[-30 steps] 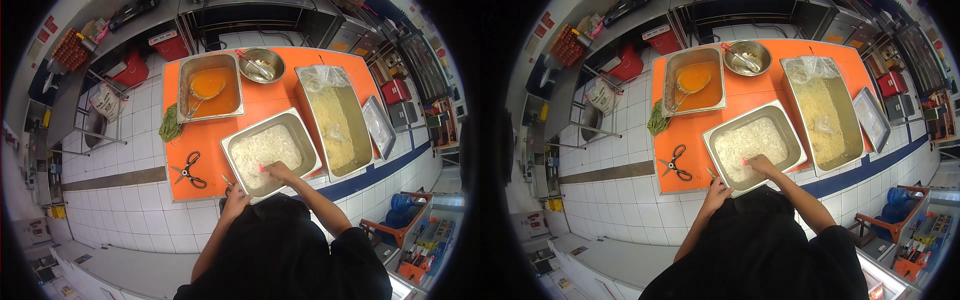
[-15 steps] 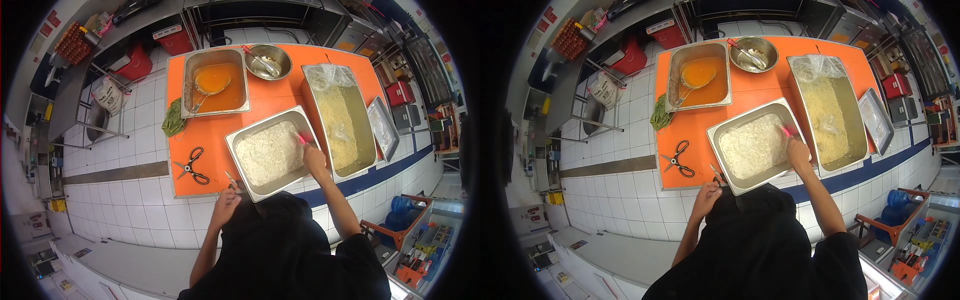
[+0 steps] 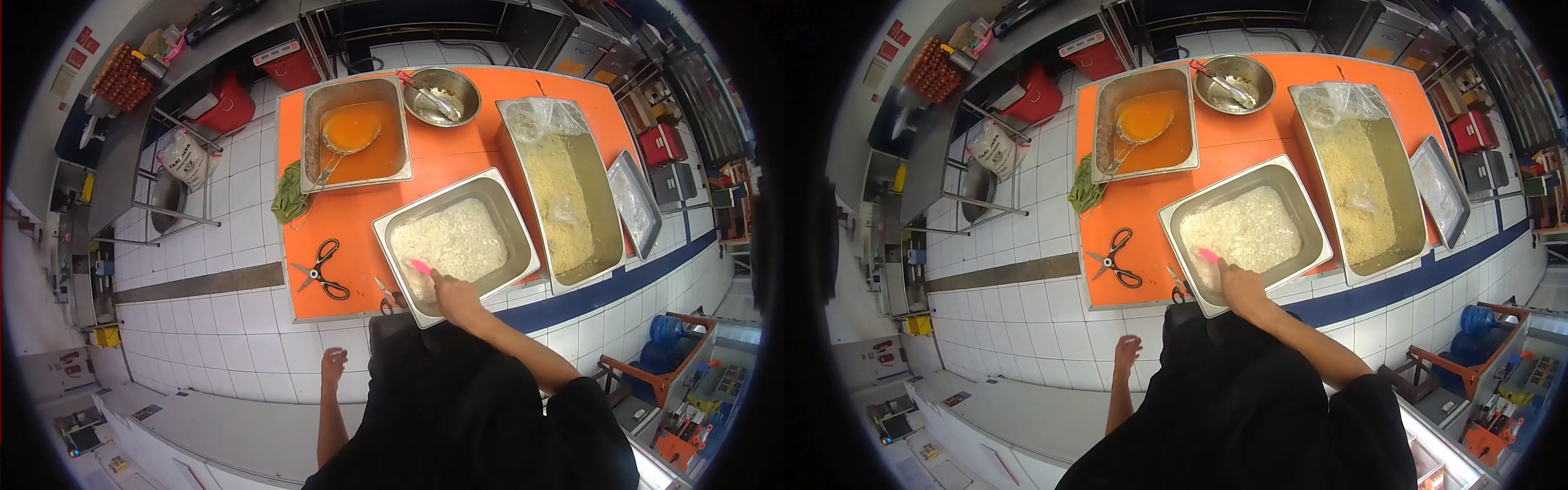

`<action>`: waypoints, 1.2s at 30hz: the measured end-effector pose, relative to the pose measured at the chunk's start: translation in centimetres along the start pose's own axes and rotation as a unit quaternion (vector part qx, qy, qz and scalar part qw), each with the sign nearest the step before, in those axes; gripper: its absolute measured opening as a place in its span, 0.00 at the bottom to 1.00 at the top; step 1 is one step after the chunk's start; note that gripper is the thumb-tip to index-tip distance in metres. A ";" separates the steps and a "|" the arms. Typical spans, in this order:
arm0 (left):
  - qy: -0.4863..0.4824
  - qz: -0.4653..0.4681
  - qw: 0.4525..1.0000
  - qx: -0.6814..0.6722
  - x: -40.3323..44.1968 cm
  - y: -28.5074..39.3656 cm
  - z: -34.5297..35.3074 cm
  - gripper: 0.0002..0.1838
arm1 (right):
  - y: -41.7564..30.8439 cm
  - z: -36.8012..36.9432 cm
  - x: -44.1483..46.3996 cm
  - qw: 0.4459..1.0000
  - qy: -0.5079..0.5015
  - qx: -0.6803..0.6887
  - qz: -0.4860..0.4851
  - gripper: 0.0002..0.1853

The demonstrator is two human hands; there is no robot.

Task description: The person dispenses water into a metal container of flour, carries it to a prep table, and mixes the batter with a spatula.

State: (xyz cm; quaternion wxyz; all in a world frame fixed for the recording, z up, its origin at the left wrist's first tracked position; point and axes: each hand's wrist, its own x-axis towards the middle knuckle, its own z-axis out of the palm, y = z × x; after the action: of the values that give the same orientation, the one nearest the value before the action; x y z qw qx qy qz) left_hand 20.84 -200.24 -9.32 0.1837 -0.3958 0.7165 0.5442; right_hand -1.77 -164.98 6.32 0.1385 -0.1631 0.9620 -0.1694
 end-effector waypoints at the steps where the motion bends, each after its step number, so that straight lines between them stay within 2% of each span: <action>1: 0.004 -0.063 0.998 -0.005 -0.5 -1.5 -0.1 0.16 | -0.2 -1.1 -0.7 1.000 -0.001 -0.002 0.001 0.20; 3: -0.001 -0.100 0.995 0.010 -1.4 -5.1 -0.1 0.16 | 0.3 -2.6 -1.9 0.997 -0.076 -0.030 -0.013 0.21; 6: -0.022 -0.166 0.985 0.028 -3.5 -8.4 0.0 0.17 | 2.6 -2.3 -1.8 0.992 -0.088 -0.088 0.005 0.21; 10: -0.035 -0.213 0.975 0.045 -5.2 -7.8 0.6 0.17 | 6.9 -1.0 0.1 0.986 -0.027 -0.157 0.038 0.20; 12: -0.035 -0.205 0.978 0.024 -4.8 -7.2 0.8 0.16 | 8.5 -2.0 0.9 0.986 0.000 -0.154 0.066 0.14; 13: -0.035 -0.198 0.980 0.003 -4.7 -7.1 0.9 0.16 | 9.7 -2.1 1.2 0.986 -0.002 -0.155 0.065 0.14; 15: -0.032 -0.187 0.982 -0.015 -4.0 -6.8 1.0 0.16 | 11.8 -2.1 2.0 0.985 0.069 -0.143 0.071 0.12; 16: -0.028 -0.173 0.984 -0.031 -3.6 -6.4 1.1 0.16 | 11.9 -2.9 2.5 0.985 0.069 -0.142 0.067 0.12; 18: -0.016 -0.154 0.987 -0.039 -3.3 -5.6 1.0 0.17 | 11.9 -4.4 3.4 0.972 0.076 -0.149 0.162 0.15; 21: -0.008 -0.129 0.990 -0.049 -3.2 -4.6 0.8 0.17 | 12.4 -5.0 4.4 0.968 0.119 -0.113 0.191 0.18; 23: -0.015 -0.125 0.991 -0.047 -2.9 -4.6 0.7 0.16 | 13.3 -2.9 5.3 0.968 0.106 -0.103 0.203 0.18; 26: -0.030 -0.127 0.991 -0.023 -3.4 -4.0 0.4 0.16 | 11.0 -0.5 6.6 0.974 0.098 0.010 0.204 0.13; 29: -0.022 -0.132 0.991 -0.021 -3.5 -4.4 -0.2 0.16 | 7.8 1.9 6.8 0.979 0.063 0.075 0.177 0.14; 34: -0.011 -0.157 0.987 -0.018 -3.8 -2.0 -0.8 0.15 | 2.3 2.1 7.2 0.987 0.024 0.104 0.116 0.15; 36: -0.010 -0.112 0.992 -0.048 -3.2 0.4 -0.5 0.15 | 1.6 2.5 7.0 0.993 0.007 0.084 0.080 0.14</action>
State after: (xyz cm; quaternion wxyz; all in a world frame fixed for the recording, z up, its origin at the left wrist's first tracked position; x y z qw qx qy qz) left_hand 22.64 -199.52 -6.62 0.2315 -0.4767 0.6388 0.5577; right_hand -7.69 -166.78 1.96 0.1577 -0.0717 0.9554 -0.2392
